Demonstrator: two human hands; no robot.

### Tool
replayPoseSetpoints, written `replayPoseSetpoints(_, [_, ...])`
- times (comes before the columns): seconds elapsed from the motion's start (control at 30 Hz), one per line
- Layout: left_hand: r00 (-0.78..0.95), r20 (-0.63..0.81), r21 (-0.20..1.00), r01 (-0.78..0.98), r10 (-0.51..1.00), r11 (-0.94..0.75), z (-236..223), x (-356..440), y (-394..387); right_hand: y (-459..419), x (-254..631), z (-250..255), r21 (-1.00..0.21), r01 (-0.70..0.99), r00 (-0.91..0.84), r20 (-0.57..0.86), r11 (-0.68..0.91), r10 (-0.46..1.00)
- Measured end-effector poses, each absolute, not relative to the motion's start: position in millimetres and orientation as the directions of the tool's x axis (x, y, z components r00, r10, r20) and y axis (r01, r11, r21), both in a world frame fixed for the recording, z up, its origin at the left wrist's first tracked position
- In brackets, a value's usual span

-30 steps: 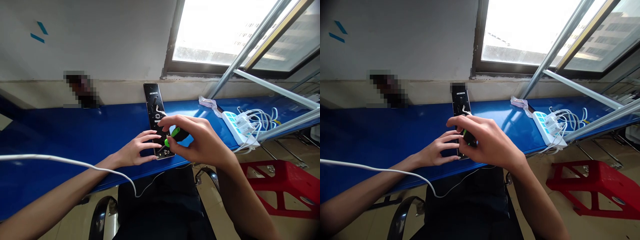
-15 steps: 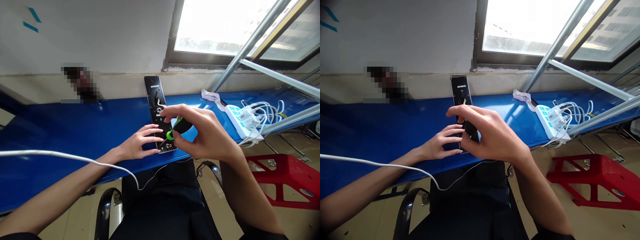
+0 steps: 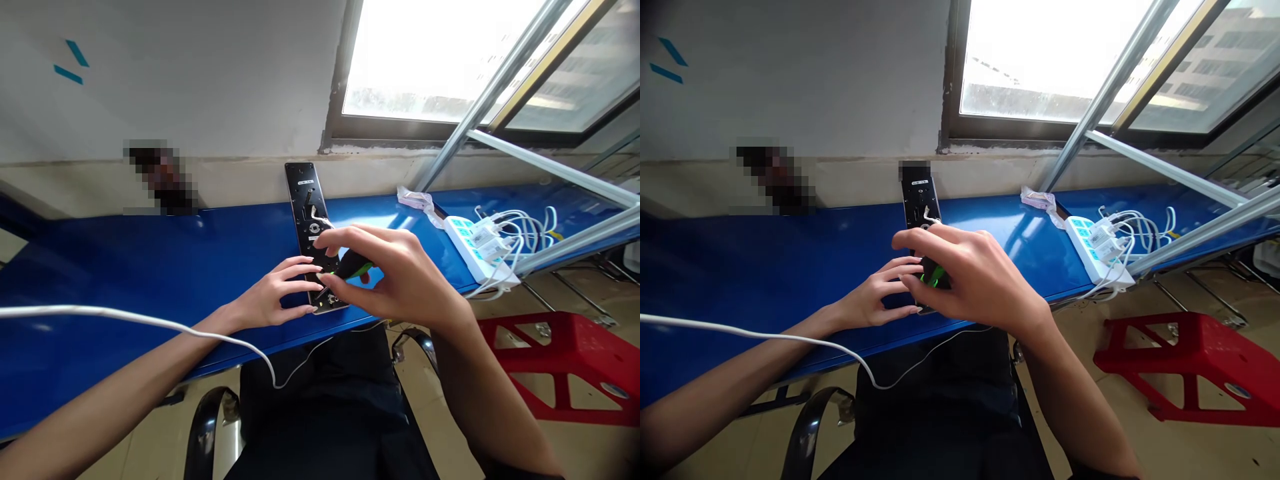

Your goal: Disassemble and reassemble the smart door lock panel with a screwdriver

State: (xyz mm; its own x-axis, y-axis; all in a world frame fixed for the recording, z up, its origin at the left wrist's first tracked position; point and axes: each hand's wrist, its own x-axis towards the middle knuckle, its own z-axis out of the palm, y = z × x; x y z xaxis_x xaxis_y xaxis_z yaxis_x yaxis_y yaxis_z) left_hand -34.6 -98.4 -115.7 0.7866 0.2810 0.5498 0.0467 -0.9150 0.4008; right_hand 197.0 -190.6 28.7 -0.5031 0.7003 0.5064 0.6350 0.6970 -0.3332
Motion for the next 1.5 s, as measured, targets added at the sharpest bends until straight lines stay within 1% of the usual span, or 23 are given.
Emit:
replayPoseSetpoints(0.07, [0.790, 0.544, 0.403, 0.051, 0.284, -0.914, -115.9, -34.9, -98.0, -189.3, 197.5, 27.9, -0.323, 0.636, -0.498, 0.521, 0.700, 0.693])
replayPoseSetpoints(0.3, [0.790, 0.542, 0.424, 0.038, 0.287, -0.905, -118.8, -34.6, -97.0, -189.8, 198.2, 27.2, -0.410, 0.565, -0.507, 0.512, 0.716, 0.693])
replayPoseSetpoints(0.5, [0.789, 0.540, 0.413, 0.057, 0.294, -0.909, -117.4, -35.1, -98.1, -187.1, 197.2, 27.4, -0.382, 0.618, -0.492, 0.494, 0.687, 0.717])
replayPoseSetpoints(0.7, [0.794, 0.527, 0.423, 0.063, 0.302, -0.904, -116.0, -34.7, -98.2, -189.1, 197.5, 27.7, -0.418, 0.553, -0.519, 0.504, 0.721, 0.690])
replayPoseSetpoints(0.8, [0.792, 0.533, 0.414, 0.063, 0.298, -0.908, -114.1, -34.8, -98.9, -190.0, 198.5, 27.3, -0.386, 0.584, -0.524, 0.493, 0.714, 0.695])
replayPoseSetpoints(0.9, [0.789, 0.540, 0.409, 0.060, 0.294, -0.911, -113.5, -34.9, -99.3, -189.1, 199.1, 26.2, -0.360, 0.605, -0.508, 0.511, 0.710, 0.693])
replayPoseSetpoints(1.07, [0.797, 0.526, 0.420, 0.060, 0.297, -0.905, -116.2, -35.0, -98.4, -188.3, 198.3, 25.2, -0.412, 0.548, -0.511, 0.524, 0.728, 0.682])
replayPoseSetpoints(1.2, [0.789, 0.538, 0.414, 0.060, 0.297, -0.908, -115.3, -34.4, -98.7, -187.3, 198.1, 24.8, -0.391, 0.569, -0.521, 0.509, 0.724, 0.685])
replayPoseSetpoints(1.3, [0.782, 0.552, 0.403, 0.053, 0.289, -0.914, -113.5, -33.9, -99.2, -186.1, 198.1, 24.9, -0.372, 0.585, -0.508, 0.524, 0.720, 0.683])
replayPoseSetpoints(1.5, [0.796, 0.527, 0.425, 0.056, 0.298, -0.904, -115.8, -34.4, -98.3, -187.6, 197.3, 25.6, -0.415, 0.545, -0.508, 0.529, 0.729, 0.680])
